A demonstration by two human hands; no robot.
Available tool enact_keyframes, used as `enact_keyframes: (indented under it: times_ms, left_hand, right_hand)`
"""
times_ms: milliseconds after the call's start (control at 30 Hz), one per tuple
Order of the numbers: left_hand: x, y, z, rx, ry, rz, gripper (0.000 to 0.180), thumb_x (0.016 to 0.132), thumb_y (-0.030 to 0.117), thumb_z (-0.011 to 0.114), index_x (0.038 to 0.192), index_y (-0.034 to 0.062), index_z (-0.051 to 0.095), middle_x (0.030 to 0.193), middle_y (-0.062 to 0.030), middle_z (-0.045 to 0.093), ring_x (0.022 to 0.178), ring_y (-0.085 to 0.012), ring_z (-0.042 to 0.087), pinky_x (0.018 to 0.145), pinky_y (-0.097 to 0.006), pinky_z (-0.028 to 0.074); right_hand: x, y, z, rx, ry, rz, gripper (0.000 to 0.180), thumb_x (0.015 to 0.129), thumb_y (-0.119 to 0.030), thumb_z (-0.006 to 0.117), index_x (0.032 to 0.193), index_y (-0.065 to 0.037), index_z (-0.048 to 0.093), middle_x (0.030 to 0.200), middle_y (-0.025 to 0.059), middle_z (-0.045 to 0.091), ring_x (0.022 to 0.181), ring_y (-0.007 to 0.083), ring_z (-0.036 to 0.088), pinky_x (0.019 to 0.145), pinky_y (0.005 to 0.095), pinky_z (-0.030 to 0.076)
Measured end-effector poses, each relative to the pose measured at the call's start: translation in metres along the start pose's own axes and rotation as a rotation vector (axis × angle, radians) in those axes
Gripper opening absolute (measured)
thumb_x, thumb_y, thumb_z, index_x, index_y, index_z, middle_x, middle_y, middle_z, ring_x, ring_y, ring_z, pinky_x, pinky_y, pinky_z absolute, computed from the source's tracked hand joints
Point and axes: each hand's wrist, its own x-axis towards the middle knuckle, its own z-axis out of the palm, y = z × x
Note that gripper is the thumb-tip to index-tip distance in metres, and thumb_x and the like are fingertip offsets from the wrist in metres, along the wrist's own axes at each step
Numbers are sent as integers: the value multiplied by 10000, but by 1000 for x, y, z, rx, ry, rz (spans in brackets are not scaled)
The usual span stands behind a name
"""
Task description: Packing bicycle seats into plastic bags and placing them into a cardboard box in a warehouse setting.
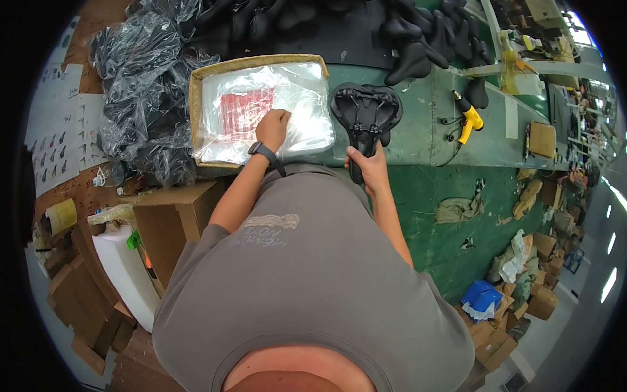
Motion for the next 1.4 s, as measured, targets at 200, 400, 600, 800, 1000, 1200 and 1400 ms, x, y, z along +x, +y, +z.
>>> enact_keyframes:
  times_ms: [200,400,600,800,1000,1200,1400]
  left_hand:
    - [-38,49,-63,70,91,192,202,1001,183,575,1006,45,722,970,-196,712,923,-417,679,784,-504,530]
    - [-80,94,-58,-432,-105,-51,174,1044,103,529,1059,4,672,1033,-172,747,877,-307,737,724,-428,573]
    - [-117,1,-150,-2051,376,-356,209,1102,147,499,1137,20,660,1103,-105,742,986,-193,713,853,-317,588]
    - [-139,75,-174,-1146,502,-501,180,1057,238,674,1010,66,699,707,86,516,585,-19,445,516,-213,328]
    - [-172,188,-143,-391,183,330,91,880,35,771,956,-11,749,760,-96,585,681,-194,564,628,-332,459]
    - [-249,116,-145,-1029,256,-147,375,1074,325,609,1113,-21,747,831,2,555,757,-99,491,669,-293,407]
    - [-254,54,-150,-670,800,-162,338,1080,281,625,1281,14,678,1103,-64,667,1006,-144,648,847,-272,516]
  right_hand:
    - [28,-16,15,260,-412,147,634,901,23,750,1439,-6,416,1113,149,669,938,291,757,787,384,652]
    - [62,-30,55,337,-780,315,600,898,6,754,1395,-29,422,1105,137,668,907,246,738,737,356,645]
    - [73,-31,35,582,-808,321,413,923,-44,735,1289,-6,546,1143,152,670,866,198,673,737,336,582]
    - [77,-43,25,-262,-1135,-299,879,689,69,819,1499,-13,487,1166,109,708,1014,241,695,882,375,552]
    - [51,1,50,-489,-789,-156,1189,730,96,830,1687,-153,170,1422,248,604,1228,391,650,1005,441,546]
    - [34,-11,75,-20,-891,412,439,892,21,660,1285,-46,477,932,144,693,672,230,686,579,352,593]
    - [11,-23,140,-196,-855,116,617,917,26,593,1498,-84,418,1125,113,670,814,203,689,653,340,589]
